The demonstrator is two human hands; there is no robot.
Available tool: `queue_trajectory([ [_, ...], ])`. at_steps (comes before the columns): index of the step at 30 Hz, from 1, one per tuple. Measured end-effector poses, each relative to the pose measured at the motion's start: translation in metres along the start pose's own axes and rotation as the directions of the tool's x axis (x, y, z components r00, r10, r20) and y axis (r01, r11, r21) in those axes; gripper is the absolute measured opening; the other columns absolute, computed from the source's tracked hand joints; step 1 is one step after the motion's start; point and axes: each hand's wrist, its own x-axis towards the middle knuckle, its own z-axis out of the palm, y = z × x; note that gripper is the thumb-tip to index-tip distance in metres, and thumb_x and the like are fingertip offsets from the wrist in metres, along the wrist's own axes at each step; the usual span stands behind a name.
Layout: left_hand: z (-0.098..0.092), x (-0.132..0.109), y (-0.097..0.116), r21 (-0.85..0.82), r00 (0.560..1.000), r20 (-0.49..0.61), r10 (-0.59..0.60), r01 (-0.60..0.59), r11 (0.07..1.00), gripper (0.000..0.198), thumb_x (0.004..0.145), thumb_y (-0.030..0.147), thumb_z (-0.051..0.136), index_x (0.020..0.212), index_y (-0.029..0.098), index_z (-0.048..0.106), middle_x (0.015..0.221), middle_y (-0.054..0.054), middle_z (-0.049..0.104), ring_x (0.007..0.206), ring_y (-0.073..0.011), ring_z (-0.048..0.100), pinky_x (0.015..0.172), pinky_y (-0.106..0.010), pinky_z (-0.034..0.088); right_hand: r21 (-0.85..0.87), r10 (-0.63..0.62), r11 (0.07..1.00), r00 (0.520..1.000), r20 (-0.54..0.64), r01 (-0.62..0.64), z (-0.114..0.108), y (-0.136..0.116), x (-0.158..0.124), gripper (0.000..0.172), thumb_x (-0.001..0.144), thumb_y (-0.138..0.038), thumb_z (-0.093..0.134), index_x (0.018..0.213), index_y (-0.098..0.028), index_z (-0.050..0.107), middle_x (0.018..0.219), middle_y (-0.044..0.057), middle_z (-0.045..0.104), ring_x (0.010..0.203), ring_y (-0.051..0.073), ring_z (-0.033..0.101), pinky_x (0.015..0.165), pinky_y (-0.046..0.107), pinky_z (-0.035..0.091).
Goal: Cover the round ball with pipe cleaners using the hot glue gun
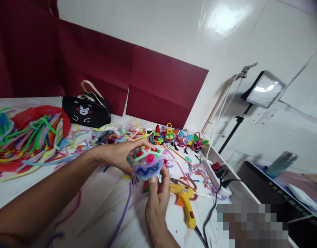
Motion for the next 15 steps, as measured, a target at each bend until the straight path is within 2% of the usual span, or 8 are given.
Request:
queue_trajectory([
  [6, 0.0017, -0.0002, -0.0007, -0.036, 1.0, 0.019, -0.025, 0.026, 0.999, 0.086, 0.06, 0.018, 0.087, 0.134, 0.029, 0.046, 0.143, -0.008, 0.053, 0.14, -0.0341, 0.046, 0.114, -0.046, 0.039, 0.003, -0.007, 1.0, 1.0, -0.016, 0.007, -0.0002, -0.0002, -0.0002, 0.052, 0.088, -0.048, 0.064, 0.13, -0.018, 0.054, 0.119, 0.013, 0.071, 0.113, 0.024, 0.068, 0.093, 0.035, 0.053],
  [12, 0.0018, -0.0005, -0.0001, 0.059, 1.0, -0.003, -0.03, 0.03, 0.998, 0.089, 0.057, 0.024, 0.091, 0.134, 0.027, 0.046, 0.144, -0.009, 0.051, 0.14, -0.0366, 0.044, 0.115, -0.044, 0.038, 0.033, 0.016, 0.999, 1.0, -0.008, -0.015, 0.001, -0.0019, -0.001, 0.054, 0.089, -0.047, 0.063, 0.132, -0.017, 0.051, 0.119, 0.015, 0.072, 0.111, 0.024, 0.068, 0.091, 0.035, 0.053],
  [15, 0.0021, 0.0001, 0.0025, 0.09, 0.998, -0.012, -0.065, 0.066, 0.994, 0.09, 0.057, 0.021, 0.09, 0.134, 0.028, 0.046, 0.143, -0.008, 0.052, 0.139, -0.0371, 0.045, 0.113, -0.043, 0.04, 0.024, 0.014, 1.0, 0.999, -0.033, -0.014, 0.0019, -0.002, -0.0009, 0.054, 0.088, -0.047, 0.064, 0.131, -0.016, 0.052, 0.121, 0.015, 0.071, 0.109, 0.024, 0.069, 0.089, 0.034, 0.054],
])
